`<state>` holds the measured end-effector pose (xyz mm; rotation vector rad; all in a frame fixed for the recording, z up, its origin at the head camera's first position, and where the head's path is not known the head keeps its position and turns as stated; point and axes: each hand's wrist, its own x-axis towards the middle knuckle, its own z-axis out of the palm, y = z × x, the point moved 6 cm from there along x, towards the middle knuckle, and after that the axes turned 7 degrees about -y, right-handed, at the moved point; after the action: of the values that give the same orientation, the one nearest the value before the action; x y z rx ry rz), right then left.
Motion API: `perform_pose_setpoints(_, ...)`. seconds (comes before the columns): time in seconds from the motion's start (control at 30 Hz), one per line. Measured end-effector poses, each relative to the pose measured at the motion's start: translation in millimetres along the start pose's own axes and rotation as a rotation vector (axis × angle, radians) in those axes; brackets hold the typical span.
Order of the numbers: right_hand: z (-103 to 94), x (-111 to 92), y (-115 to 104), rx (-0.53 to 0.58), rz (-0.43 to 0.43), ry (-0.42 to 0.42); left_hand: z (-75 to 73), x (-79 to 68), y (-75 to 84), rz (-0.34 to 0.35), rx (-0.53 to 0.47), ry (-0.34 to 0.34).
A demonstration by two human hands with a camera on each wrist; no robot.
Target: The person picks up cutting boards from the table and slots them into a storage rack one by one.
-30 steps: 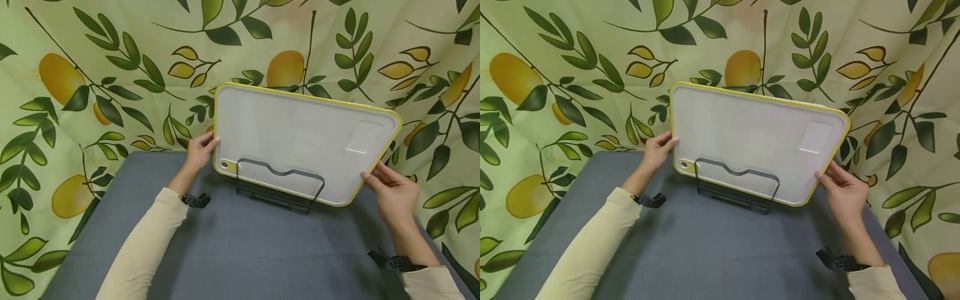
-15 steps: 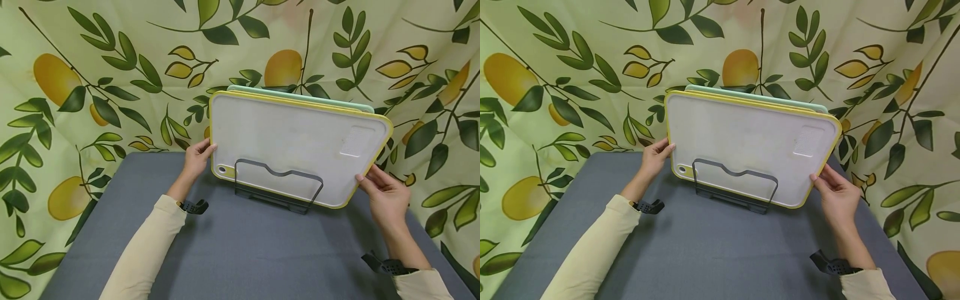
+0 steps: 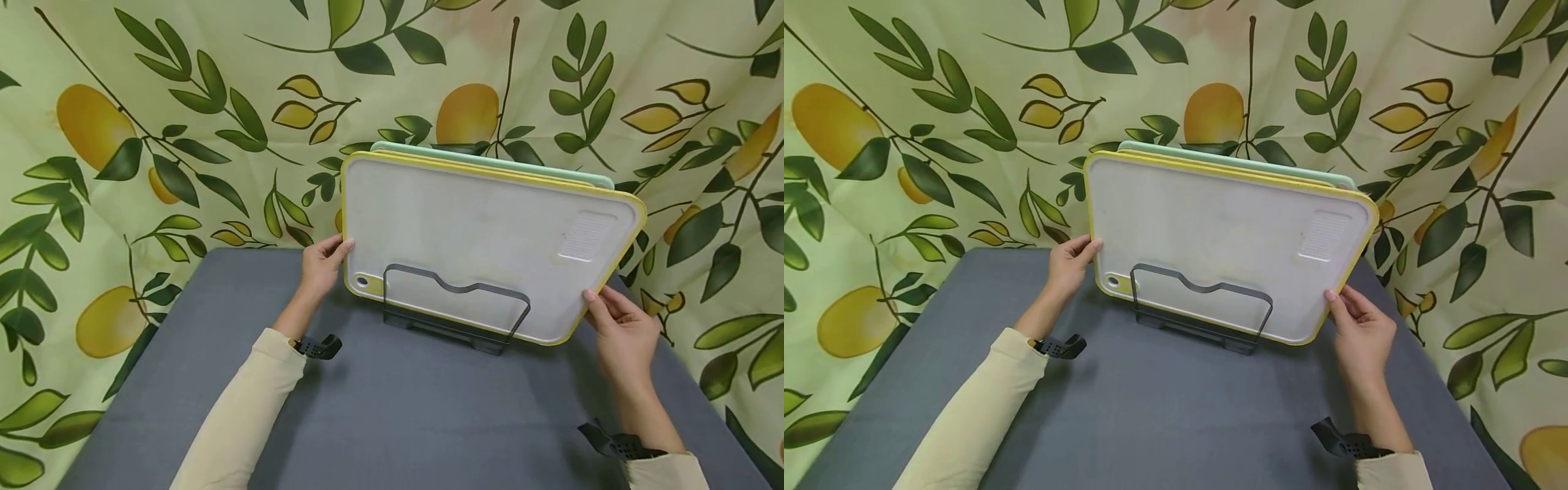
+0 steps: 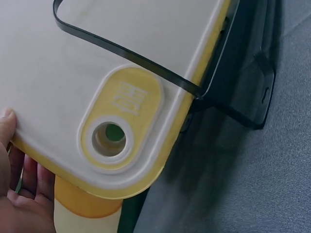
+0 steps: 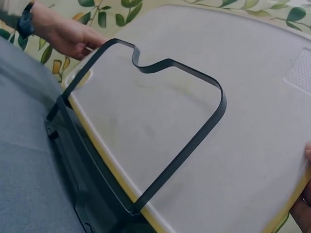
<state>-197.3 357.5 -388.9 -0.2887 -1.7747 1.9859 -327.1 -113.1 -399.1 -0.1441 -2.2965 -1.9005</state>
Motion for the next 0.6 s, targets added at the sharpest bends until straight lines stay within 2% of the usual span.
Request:
perform_pose_setpoints(0.17, 5.2, 4.9, 3.3, 0.045, 0.026, 0.005, -5.8, -6.0, -0.9, -0.001, 0.006, -0.007)
perform_pose_setpoints(0.43, 23.2, 12.7, 12.9, 0.098, 0.029, -0.019, -25.1, -22.0, -2.0, 0.021, -0.017, 0.073)
perform_pose_setpoints(0.6, 34.3, 17.8, 17.0, 0.145, 0.006, -0.020, -34.6, -39.9, 15.3, 0.037, -0.001, 0.096)
